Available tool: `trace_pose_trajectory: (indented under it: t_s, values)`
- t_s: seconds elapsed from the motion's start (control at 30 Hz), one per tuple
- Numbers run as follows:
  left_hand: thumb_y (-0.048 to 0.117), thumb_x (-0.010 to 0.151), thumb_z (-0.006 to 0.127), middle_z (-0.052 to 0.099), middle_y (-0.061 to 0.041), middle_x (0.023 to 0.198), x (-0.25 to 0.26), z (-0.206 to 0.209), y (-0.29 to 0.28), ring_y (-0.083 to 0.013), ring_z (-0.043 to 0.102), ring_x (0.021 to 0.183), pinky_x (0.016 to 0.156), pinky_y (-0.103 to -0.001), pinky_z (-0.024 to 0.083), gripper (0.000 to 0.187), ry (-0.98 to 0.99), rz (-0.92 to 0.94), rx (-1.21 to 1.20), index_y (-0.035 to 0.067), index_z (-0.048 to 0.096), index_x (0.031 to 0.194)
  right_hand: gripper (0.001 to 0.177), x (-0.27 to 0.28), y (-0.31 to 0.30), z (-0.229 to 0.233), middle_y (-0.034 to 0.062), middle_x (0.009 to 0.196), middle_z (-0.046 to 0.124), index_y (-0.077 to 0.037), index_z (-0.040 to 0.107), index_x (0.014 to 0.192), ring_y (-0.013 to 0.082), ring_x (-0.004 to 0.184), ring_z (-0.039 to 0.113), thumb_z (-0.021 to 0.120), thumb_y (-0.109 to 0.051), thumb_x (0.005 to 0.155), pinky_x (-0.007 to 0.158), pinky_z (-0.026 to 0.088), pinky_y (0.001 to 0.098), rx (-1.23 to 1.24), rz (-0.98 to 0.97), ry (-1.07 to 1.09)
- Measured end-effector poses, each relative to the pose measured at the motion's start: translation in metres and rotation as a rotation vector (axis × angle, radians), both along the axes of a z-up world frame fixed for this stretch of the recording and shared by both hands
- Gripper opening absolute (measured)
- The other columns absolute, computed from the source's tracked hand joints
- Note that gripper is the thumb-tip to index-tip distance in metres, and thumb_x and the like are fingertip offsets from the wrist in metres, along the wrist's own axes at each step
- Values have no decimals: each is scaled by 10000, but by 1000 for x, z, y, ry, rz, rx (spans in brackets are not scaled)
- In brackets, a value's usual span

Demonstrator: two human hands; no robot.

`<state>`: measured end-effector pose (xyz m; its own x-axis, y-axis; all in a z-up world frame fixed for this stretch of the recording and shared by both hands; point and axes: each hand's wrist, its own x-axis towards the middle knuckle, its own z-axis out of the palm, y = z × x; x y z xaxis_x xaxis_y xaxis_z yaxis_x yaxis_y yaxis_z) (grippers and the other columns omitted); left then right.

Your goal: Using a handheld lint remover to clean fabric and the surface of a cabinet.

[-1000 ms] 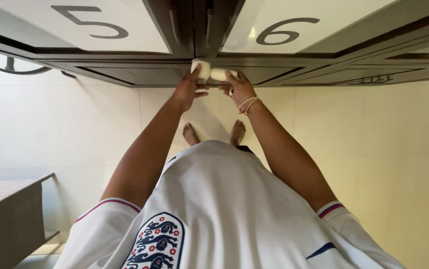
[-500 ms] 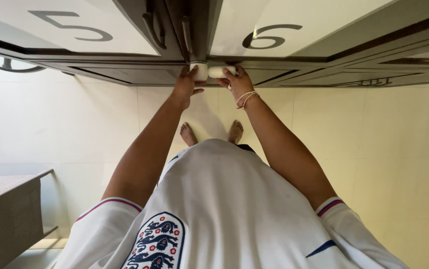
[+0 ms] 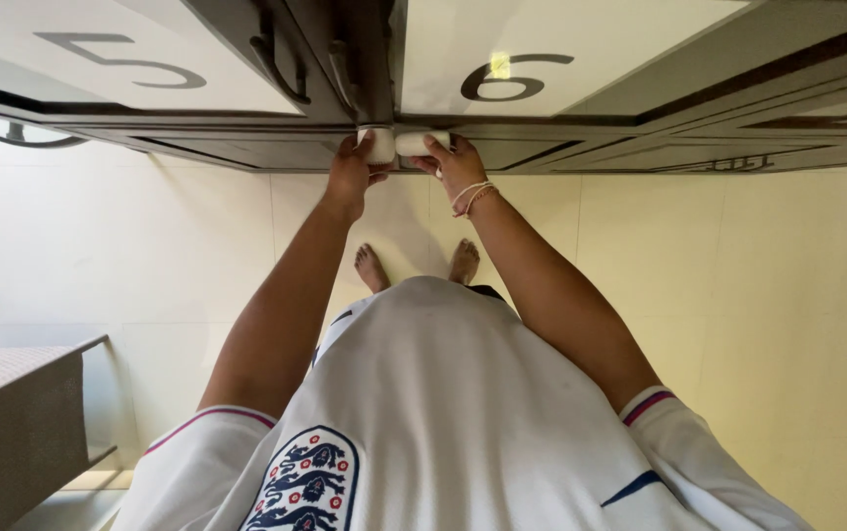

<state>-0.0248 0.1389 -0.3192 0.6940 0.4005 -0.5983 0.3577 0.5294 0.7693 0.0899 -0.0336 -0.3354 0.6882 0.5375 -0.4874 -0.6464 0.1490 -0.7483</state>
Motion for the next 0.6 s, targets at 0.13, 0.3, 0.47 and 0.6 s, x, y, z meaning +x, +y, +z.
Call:
trace_pose_trajectory:
  t_s: [0.13, 0.3, 0.47, 0.6]
  values:
    - [401, 1048, 501, 716, -77, 1133, 0, -1, 2, -182, 720, 880, 794, -328, 549, 471, -5, -14, -6, 83, 542, 1394, 481, -4, 2, 7, 213, 1257, 621, 120, 438, 1285, 356, 1053, 731, 720, -46, 932, 932, 604, 396, 20, -31, 49]
    - [401, 1061, 499, 729, -70, 1083, 5, -15, 2, -169, 710, 827, 733, -310, 532, 438, -28, -20, 50, 74, 570, 1343, 509, -4, 0, 23, 246, 1296, 601, 109, 400, 1328, 368, 1058, 730, 692, -53, 944, 926, 654, 375, 6, -20, 77]
    - [395, 1060, 490, 730, -72, 1073, 10, -3, 0, -174, 707, 797, 713, -305, 524, 425, -9, -21, 60, 77, 575, 1328, 594, -4, 1, 22, 274, 1308, 600, 125, 361, 1395, 361, 1030, 730, 693, -66, 941, 897, 657, 374, 9, -23, 30]
    - [386, 1057, 481, 731, -74, 1078, 7, -17, 0, -180, 714, 783, 715, -308, 536, 416, -8, -37, 55, 79, 582, 1319, 623, -3, -4, 15, 264, 1345, 583, 121, 341, 1411, 355, 1038, 737, 698, -89, 945, 915, 648, 373, -8, -17, 4]
